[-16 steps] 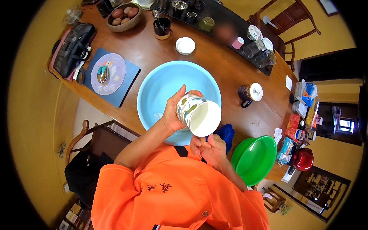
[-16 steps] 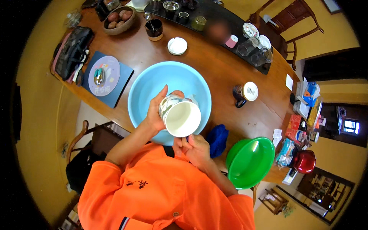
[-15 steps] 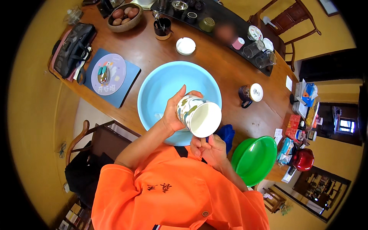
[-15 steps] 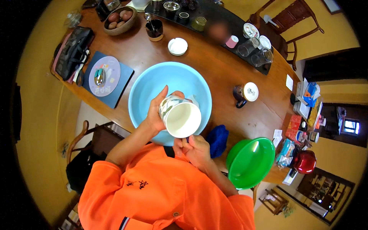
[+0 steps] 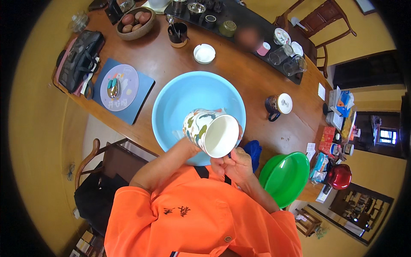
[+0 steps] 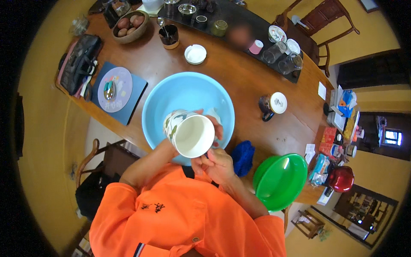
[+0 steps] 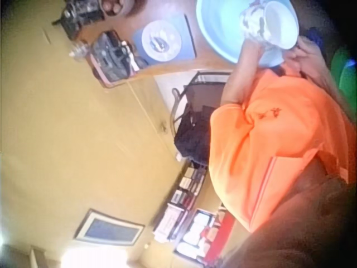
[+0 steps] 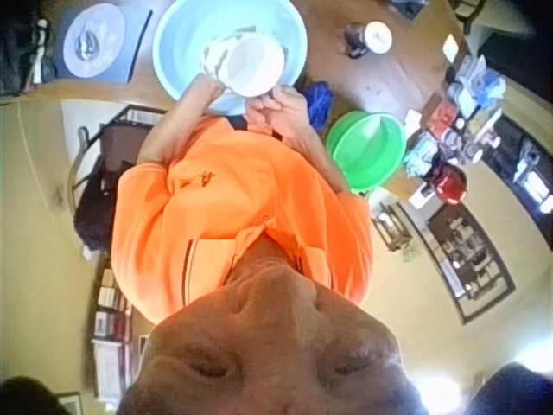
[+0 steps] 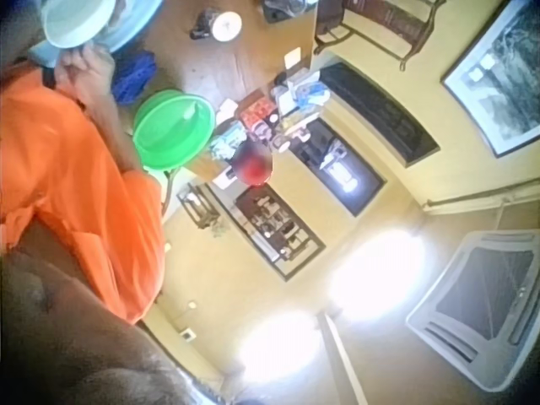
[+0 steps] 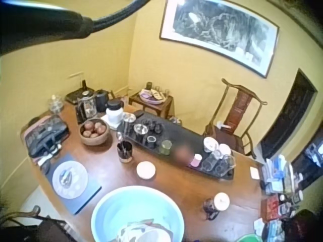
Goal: The person moves from a desk area to a dining table, picks up a mug, and washes it in a blue basin using a cloth. They scrub the inside and outside of the mug, rinse it, and dry it with a cloth before placing it on the table.
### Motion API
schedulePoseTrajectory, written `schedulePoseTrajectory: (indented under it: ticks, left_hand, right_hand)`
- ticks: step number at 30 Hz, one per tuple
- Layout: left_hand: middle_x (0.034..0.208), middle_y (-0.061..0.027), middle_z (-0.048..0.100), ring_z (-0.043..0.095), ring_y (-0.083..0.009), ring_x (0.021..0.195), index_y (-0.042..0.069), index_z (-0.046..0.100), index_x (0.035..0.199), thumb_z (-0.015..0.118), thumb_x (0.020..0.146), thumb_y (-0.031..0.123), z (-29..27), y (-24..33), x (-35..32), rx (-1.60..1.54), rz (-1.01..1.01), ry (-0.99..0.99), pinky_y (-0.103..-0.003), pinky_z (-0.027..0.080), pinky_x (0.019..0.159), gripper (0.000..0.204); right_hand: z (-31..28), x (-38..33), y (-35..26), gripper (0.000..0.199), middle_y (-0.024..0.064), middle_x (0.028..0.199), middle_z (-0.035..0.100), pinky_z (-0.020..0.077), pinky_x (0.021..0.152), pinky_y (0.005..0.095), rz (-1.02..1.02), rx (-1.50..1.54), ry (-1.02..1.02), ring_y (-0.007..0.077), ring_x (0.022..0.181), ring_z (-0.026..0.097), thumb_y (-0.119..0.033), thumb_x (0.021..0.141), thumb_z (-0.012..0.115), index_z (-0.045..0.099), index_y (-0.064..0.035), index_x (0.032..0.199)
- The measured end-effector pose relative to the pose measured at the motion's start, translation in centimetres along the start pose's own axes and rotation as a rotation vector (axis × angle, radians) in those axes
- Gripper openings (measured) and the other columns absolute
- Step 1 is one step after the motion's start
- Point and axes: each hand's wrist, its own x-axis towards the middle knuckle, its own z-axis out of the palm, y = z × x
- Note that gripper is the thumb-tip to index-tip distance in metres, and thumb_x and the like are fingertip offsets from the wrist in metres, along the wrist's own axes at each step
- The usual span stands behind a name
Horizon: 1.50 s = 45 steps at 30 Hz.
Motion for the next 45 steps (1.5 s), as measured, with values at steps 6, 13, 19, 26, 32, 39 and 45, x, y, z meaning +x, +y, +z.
schedulePoseTrajectory:
  ticks: [6,13,19,26,32,39,45]
  left_hand:
    - [0.097,-0.0143,0.064,0.063,-0.022,0.09,-0.002,0.053,0.119,0.046,0.093,0.039,-0.9,-1.7,-0.2,0.161,-0.145,0.241,-0.035,0.049,0.077,0.049]
    - [0.087,-0.006,0.066,0.06,-0.0147,0.079,0.004,0.066,0.1,0.053,0.09,0.026,-2.7,-0.7,-1.3,0.714,-0.045,0.614,-0.028,0.045,0.07,0.028]
    - [0.093,-0.0093,0.064,0.059,-0.0211,0.084,0.009,0.065,0.104,0.065,0.079,0.019,-7.0,-2.1,-2.9,1.512,0.16,0.659,-0.028,0.045,0.072,0.027]
    - [0.112,-0.0133,0.055,0.051,-0.0335,0.105,0.013,0.061,0.108,0.073,0.07,0.027,-4.9,-3.6,-3.4,2.107,-0.023,0.495,-0.047,0.04,0.084,0.042]
    - [0.104,-0.012,0.058,0.055,-0.0327,0.096,0.011,0.062,0.099,0.072,0.068,0.02,-5.3,-4.3,-3.3,2.235,0.031,0.371,-0.046,0.043,0.078,0.034]
    - [0.1,-0.0114,0.062,0.063,-0.0309,0.085,0.004,0.062,0.094,0.063,0.075,0.004,-5.1,-3.3,-4.2,1.929,0.19,0.44,-0.04,0.051,0.07,0.02]
    - [0.105,-0.014,0.061,0.062,-0.0223,0.086,-0.002,0.062,0.098,0.056,0.078,0.0,-2.9,-1.4,-5.3,1.527,0.436,0.408,-0.032,0.05,0.072,0.021]
  right_hand:
    - [-0.4,1.7,-4.1,0.041,0.0104,0.071,0.052,0.0399,0.059,0.034,-0.346,-0.27,0.251,0.0245,0.063,0.051,-0.034,0.093,0.053,0.043,-0.0063,0.063]
    - [-9.4,6.0,-12.3,0.041,0.0079,0.075,0.053,0.0383,0.058,0.0319,-0.472,-0.203,0.417,0.0206,0.063,0.051,-0.037,0.094,0.052,0.043,-0.0115,0.063]
    - [-17.0,9.0,-11.8,0.044,0.005,0.068,0.051,0.0385,0.056,0.0322,-0.337,-0.032,0.607,0.0212,0.063,0.051,-0.041,0.092,0.054,0.042,-0.0132,0.059]
    - [-20.3,10.1,-9.9,0.045,0.0062,0.067,0.053,0.0385,0.055,0.0341,-0.358,0.006,0.628,0.0232,0.062,0.053,-0.039,0.091,0.054,0.042,-0.0132,0.057]
    - [-21.1,10.1,-9.5,0.048,0.0055,0.067,0.053,0.0389,0.056,0.0335,-0.333,0.024,0.66,0.0225,0.063,0.053,-0.044,0.092,0.051,0.04,-0.0142,0.056]
    - [-17.8,6.8,-10.9,0.035,0.0174,0.088,0.066,0.0512,0.055,0.0286,-0.188,-0.558,0.944,0.022,0.061,0.065,-0.028,0.094,0.052,0.045,-0.0047,0.119]
    - [-11.2,2.9,-7.8,0.028,0.0101,0.093,0.066,0.0518,0.068,0.0293,-0.7,-1.233,0.551,0.0178,0.081,0.064,-0.007,0.082,0.065,0.059,-0.0037,0.109]
